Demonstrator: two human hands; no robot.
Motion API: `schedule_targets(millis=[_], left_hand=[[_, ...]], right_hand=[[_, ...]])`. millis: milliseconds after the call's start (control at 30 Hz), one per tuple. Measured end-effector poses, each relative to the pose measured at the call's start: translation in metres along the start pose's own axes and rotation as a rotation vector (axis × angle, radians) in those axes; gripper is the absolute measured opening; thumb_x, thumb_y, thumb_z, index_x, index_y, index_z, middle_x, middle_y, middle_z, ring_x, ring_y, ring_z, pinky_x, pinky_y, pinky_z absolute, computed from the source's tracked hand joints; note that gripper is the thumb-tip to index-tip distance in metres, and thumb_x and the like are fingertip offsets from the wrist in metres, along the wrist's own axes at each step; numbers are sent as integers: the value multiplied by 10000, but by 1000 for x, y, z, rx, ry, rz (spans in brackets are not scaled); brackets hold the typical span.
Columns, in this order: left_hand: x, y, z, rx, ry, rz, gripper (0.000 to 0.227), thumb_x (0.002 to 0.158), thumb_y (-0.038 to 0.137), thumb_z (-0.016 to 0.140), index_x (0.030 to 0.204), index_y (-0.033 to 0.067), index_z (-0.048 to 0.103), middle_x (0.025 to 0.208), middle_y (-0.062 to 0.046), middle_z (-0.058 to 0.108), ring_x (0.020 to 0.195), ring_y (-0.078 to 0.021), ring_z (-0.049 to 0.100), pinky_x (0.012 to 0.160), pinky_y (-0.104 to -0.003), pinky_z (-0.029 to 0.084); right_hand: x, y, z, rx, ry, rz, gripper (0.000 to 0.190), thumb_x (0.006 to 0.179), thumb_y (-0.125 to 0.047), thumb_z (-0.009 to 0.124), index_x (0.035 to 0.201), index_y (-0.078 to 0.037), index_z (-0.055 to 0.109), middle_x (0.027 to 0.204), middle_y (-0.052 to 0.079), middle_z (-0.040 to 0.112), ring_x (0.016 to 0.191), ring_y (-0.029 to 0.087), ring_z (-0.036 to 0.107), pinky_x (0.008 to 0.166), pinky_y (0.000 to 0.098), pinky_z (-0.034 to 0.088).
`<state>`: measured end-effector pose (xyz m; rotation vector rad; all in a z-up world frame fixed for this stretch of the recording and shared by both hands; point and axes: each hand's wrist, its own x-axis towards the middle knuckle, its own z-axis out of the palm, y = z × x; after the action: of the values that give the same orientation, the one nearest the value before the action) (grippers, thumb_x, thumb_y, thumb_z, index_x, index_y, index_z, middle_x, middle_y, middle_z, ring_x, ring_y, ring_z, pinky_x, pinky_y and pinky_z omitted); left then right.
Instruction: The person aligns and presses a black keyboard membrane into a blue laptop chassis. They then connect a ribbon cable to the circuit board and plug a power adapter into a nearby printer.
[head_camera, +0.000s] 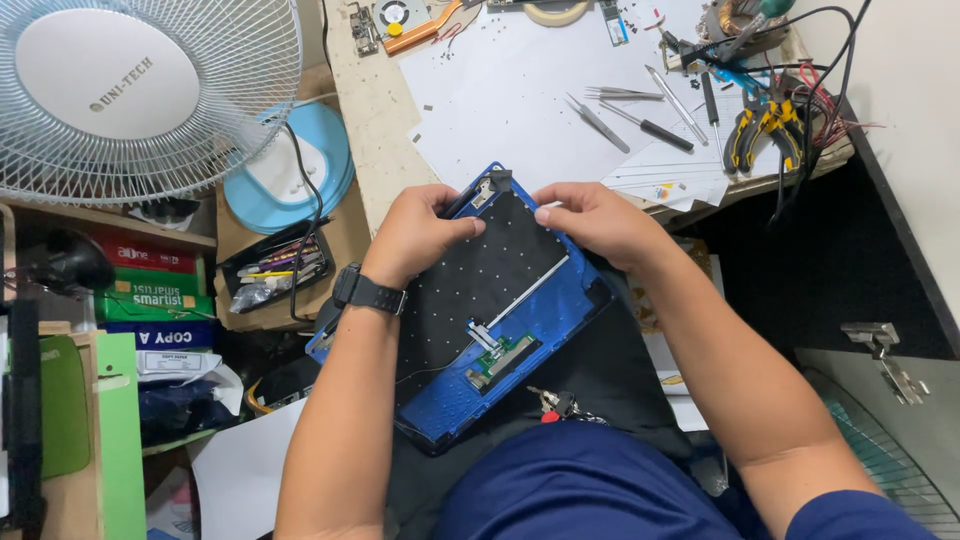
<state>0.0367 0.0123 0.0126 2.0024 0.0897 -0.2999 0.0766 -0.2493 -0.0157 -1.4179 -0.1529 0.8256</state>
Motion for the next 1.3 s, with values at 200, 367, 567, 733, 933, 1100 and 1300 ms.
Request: schedule_targets(millis=[200,367,567,733,933,1100,1300], left_hand=[[-4,0,-4,1,20,-7,266,749,182,825,931,4,747,770,-32,720,688,-102,651,643,-254,523],[-6,-2,-7,-2,26,1,258,754,186,820,920,5,743,772,-32,718,690,-100,644,643,-256,521],[-9,12,-12,175,42,27,404,726,325,846,953,12,728,787,-67,724,715,-145,680,671,-301,548],[1,19,-1,237,148,183,603,659,449,905,1035,18,714,859,-88,742,787,-178,717,728,-328,566],[6,24,6,238,220,155,629,633,468,918,995,0,704,825,-112,726,762,-193,706,710,-333,566],[-2,39,3,232,199,114,550,642,440,905,923,12,704,778,-93,708,717,-179,680,677,-324,550],[-6,44,2,236,198,113,531,636,420,909,914,17,704,776,-83,706,707,-171,678,668,-321,552]], right_hand=[[-2,11,7,-92,22,-18,336,902,-63,649,1231,-1,679,1007,133,777,878,137,723,800,280,581],[1,13,14,-108,71,-61,303,894,-49,656,1188,3,701,995,99,768,886,122,707,824,277,572],[-1,4,18,-116,57,-90,271,895,-56,658,1158,-4,704,979,68,757,883,101,692,832,270,563],[1,4,16,-99,18,-107,283,899,-65,661,1174,-9,700,967,59,748,871,91,678,827,266,551],[-7,-2,19,-8,-27,-130,289,932,-67,641,1210,2,680,998,44,737,889,78,671,842,262,546],[-10,-2,16,220,-26,-24,320,1008,-104,522,1250,34,680,1015,87,753,868,111,704,813,278,572],[-16,-11,21,151,0,-50,327,1011,-116,512,1233,42,694,1000,84,761,852,101,704,792,260,572]])
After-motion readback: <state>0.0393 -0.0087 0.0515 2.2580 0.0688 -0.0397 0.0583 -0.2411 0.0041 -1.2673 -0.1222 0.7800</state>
